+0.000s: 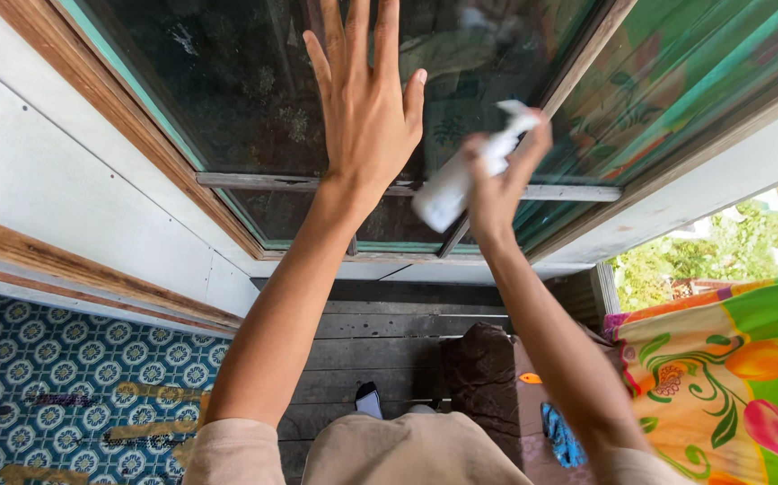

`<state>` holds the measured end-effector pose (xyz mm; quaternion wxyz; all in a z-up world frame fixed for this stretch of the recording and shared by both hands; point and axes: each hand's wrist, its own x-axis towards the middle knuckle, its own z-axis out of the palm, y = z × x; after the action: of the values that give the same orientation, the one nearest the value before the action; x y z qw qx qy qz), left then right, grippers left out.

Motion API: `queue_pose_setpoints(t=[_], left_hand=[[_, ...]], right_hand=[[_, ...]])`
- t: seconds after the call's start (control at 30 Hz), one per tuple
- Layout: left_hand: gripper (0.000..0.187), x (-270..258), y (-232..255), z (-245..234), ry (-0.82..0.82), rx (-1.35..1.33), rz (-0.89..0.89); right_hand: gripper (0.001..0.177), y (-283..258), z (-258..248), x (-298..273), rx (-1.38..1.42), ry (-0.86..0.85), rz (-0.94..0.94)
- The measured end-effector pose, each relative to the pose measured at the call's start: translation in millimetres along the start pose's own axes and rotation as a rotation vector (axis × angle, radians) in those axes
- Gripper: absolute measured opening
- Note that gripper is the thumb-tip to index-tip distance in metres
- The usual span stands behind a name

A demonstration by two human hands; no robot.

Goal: The person applies liquid from a dispenser bottle onto a paintbrush and brushes the wooden window frame.

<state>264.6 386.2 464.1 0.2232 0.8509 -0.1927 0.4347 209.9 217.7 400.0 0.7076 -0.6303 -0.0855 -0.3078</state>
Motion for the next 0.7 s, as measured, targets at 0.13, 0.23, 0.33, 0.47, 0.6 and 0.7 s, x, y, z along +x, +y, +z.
queue_pose_setpoints(t=[0.13,0.23,0.33,0.47,0.6,0.7], left_hand=[[0.081,-7,-4,-2,-0.024,-0.028,-0.02],[0.082,-8,-4,0,-0.034,-0.034,-0.029],[0.084,-12,-7,0,-0.037,-0.029,-0.021],[0.083,-15,-8,2,-0.051,-0.037,-0.022],[0.083,-15,-18,-3,-0.025,-0.032,-0.011],[0.082,-11,-24,-8,-0.002,-0.027,-0.033]], right_hand=[[0.089,28,-7,-25,-0.156,-0.215,0.055],[0.082,46,-10,-14,0.087,0.303,0.109],[0.089,44,-15,-32,-0.224,-0.286,0.116],[0.087,22,-21,-5,-0.448,-0.031,-0.072],[0.082,-21,-28,50,-0.68,-0.066,-0.516],[0.071,-58,-23,85,-0.656,-0.12,-0.674]])
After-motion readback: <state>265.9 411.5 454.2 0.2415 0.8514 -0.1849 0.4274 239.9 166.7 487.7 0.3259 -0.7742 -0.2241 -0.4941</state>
